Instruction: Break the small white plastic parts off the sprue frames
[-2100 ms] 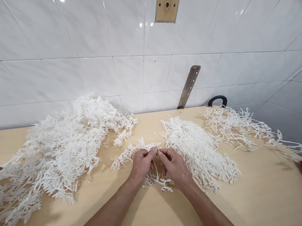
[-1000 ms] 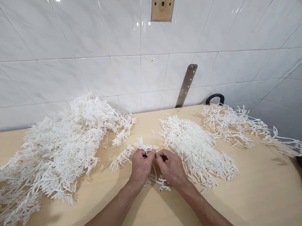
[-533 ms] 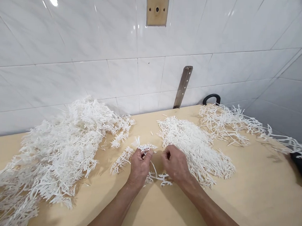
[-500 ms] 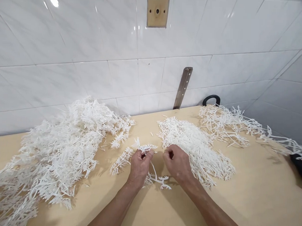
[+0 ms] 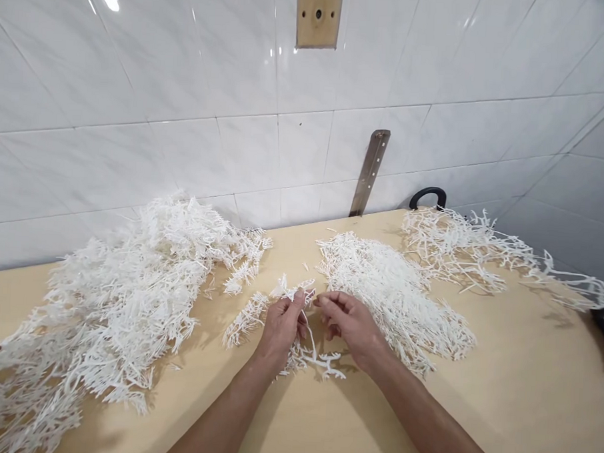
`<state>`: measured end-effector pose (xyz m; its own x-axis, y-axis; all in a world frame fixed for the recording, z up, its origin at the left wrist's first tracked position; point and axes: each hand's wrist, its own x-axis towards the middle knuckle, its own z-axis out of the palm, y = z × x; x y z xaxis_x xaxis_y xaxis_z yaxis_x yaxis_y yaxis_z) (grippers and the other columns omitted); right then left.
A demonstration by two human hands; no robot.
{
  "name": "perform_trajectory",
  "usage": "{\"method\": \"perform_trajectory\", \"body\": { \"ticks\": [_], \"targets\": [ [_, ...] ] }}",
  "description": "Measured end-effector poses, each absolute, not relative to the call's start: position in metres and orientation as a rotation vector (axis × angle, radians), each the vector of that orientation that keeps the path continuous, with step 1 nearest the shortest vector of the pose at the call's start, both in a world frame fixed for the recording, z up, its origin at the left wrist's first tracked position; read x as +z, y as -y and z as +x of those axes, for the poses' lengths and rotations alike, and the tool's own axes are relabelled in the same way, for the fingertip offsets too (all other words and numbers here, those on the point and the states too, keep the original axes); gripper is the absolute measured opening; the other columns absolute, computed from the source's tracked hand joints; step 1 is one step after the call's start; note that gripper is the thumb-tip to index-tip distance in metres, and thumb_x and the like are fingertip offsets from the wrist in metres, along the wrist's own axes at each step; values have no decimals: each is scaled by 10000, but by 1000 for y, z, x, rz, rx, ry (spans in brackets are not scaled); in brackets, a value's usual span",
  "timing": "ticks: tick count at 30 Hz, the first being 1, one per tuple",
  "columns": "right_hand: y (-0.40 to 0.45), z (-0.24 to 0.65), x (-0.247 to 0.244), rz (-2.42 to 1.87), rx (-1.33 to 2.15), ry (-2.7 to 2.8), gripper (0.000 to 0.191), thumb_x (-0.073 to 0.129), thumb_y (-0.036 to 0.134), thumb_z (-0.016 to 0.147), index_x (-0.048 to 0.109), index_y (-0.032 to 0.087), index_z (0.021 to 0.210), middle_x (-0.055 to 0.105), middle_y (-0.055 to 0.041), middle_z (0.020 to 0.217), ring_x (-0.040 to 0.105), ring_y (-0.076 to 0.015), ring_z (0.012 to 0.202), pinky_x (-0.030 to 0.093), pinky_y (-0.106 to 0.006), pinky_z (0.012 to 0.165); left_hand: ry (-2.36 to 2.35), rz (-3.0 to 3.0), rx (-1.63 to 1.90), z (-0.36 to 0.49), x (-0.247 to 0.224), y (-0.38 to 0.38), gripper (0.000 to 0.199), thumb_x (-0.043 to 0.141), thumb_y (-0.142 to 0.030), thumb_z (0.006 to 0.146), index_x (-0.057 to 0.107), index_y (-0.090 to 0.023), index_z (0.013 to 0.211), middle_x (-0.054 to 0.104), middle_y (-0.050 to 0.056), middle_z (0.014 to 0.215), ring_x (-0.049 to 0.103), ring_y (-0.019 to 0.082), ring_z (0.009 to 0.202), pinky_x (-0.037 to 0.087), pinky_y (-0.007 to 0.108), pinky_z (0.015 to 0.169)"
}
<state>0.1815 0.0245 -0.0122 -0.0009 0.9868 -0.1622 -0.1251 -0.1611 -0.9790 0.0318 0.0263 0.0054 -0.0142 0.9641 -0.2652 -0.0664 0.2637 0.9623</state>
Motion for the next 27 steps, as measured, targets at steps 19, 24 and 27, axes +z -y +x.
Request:
{"method": "perform_trajectory", "body": {
  "ticks": [19, 24, 27],
  "targets": [
    [-24, 172, -11, -1158, 1430, 1024, 409, 720, 535, 780, 531, 193, 659, 515, 38, 562, 441, -95, 471, 377, -232, 448, -1276, 1020, 1037, 34, 6, -25, 539, 715, -652, 684, 493, -177, 558, 498, -20, 491, 428, 89, 410, 316, 230, 434],
    [-24, 178, -12, -1285, 1307, 1192, 410, 659, 569, 813, 520, 209, 673, 451, 64, 471, 396, -95, 393, 337, -233, 393, -1231, 945, 1094, 34, 4, -26, 566, 790, -608, 613, 432, -181, 514, 432, -47, 460, 320, 51, 400, 243, 214, 410],
    [-24, 183, -13, -1339, 1269, 1291, 421, 635, 589, 821, 521, 210, 678, 442, 67, 460, 399, -94, 383, 323, -229, 390, -1180, 915, 1065, 33, 6, -26, 537, 795, -590, 619, 470, -172, 532, 442, -45, 464, 327, 50, 398, 228, 208, 396]
  ]
}}
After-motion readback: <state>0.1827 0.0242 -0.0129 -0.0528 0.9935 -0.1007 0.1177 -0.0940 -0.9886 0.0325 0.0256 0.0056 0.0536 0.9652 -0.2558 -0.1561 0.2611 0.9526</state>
